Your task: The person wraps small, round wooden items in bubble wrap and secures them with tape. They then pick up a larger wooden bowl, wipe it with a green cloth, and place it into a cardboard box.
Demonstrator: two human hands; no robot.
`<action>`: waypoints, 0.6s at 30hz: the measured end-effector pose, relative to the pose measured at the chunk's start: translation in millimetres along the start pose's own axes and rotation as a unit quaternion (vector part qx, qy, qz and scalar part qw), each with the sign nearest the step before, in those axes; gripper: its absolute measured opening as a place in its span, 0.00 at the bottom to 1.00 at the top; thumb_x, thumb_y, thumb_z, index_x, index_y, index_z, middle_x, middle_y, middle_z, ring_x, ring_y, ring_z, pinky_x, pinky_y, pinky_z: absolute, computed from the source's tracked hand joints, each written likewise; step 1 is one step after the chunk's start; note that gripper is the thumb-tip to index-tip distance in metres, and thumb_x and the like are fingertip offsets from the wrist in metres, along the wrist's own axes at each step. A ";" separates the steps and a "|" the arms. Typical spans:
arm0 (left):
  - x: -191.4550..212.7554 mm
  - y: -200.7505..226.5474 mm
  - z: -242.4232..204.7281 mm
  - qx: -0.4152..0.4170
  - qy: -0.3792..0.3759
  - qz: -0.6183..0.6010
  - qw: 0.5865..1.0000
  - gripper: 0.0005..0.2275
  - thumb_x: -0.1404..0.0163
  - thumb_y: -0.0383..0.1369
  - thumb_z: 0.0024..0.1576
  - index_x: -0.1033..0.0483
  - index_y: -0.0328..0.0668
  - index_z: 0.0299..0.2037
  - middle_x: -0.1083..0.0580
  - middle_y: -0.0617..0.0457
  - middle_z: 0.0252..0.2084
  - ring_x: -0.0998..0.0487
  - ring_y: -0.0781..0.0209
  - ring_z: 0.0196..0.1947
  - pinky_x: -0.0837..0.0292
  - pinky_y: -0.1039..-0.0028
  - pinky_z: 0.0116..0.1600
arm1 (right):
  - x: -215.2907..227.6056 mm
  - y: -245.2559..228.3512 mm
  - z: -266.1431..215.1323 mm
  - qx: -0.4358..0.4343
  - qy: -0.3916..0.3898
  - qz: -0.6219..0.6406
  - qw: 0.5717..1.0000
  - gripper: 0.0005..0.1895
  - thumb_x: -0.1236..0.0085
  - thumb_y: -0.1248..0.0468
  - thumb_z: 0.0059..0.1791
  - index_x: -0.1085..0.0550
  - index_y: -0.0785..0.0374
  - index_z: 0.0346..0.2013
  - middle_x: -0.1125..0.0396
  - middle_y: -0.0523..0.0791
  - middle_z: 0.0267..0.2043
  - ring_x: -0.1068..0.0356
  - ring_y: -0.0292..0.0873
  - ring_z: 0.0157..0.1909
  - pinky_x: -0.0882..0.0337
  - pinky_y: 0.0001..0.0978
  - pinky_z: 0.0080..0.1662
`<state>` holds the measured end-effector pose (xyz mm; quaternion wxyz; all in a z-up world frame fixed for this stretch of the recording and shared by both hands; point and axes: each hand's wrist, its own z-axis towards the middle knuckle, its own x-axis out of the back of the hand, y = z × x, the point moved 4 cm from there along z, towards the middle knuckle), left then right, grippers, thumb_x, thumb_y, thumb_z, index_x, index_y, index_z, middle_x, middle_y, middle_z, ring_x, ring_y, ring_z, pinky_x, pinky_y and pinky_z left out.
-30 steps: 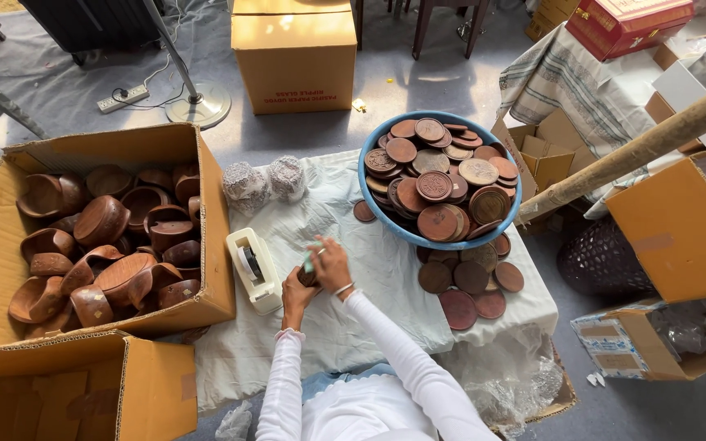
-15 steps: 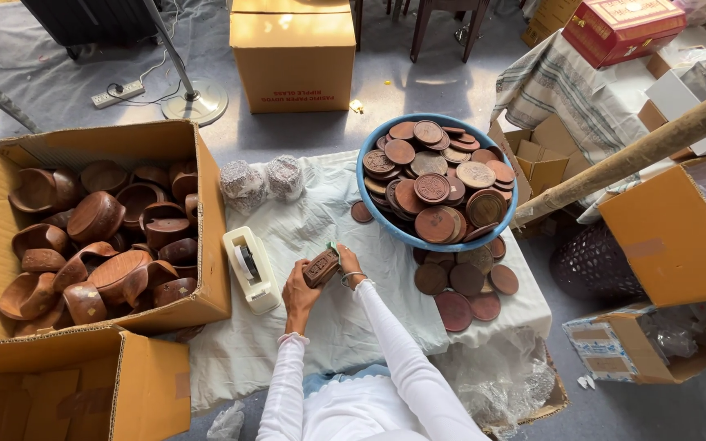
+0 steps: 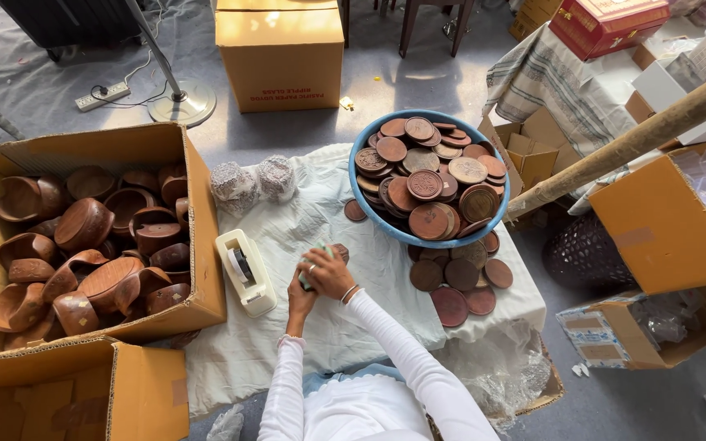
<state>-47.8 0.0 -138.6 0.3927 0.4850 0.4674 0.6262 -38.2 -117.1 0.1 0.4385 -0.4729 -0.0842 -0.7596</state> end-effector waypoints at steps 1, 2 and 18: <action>7.4 17.5 -4.4 0.028 -0.023 0.010 0.999 0.32 0.33 0.28 0.39 0.29 0.40 0.57 0.21 0.41 0.44 0.19 0.49 0.44 0.25 0.64 0.47 | 3.9 2.3 1.1 -0.019 0.019 -0.004 1.000 0.12 0.43 0.60 0.48 0.22 0.54 0.46 0.29 0.45 0.54 0.32 0.49 0.60 0.42 0.56 0.62; 13.0 24.7 -5.7 0.030 -0.022 0.012 0.999 0.32 0.33 0.28 0.39 0.29 0.40 0.57 0.21 0.41 0.44 0.19 0.49 0.44 0.25 0.64 0.47 | -10.9 21.1 -6.2 -0.020 0.018 -0.002 1.000 0.12 0.43 0.60 0.48 0.22 0.54 0.46 0.29 0.45 0.54 0.32 0.49 0.60 0.42 0.56 0.62; 11.7 53.8 15.4 -0.054 -0.033 0.182 0.981 0.29 0.32 0.29 0.36 0.28 0.42 0.51 0.23 0.44 0.46 0.23 0.38 0.47 0.26 0.55 0.49 | -26.4 44.8 -23.8 -0.339 0.131 0.183 0.913 0.14 0.52 0.55 0.56 0.20 0.54 0.45 0.25 0.47 0.51 0.27 0.51 0.55 0.31 0.43 0.59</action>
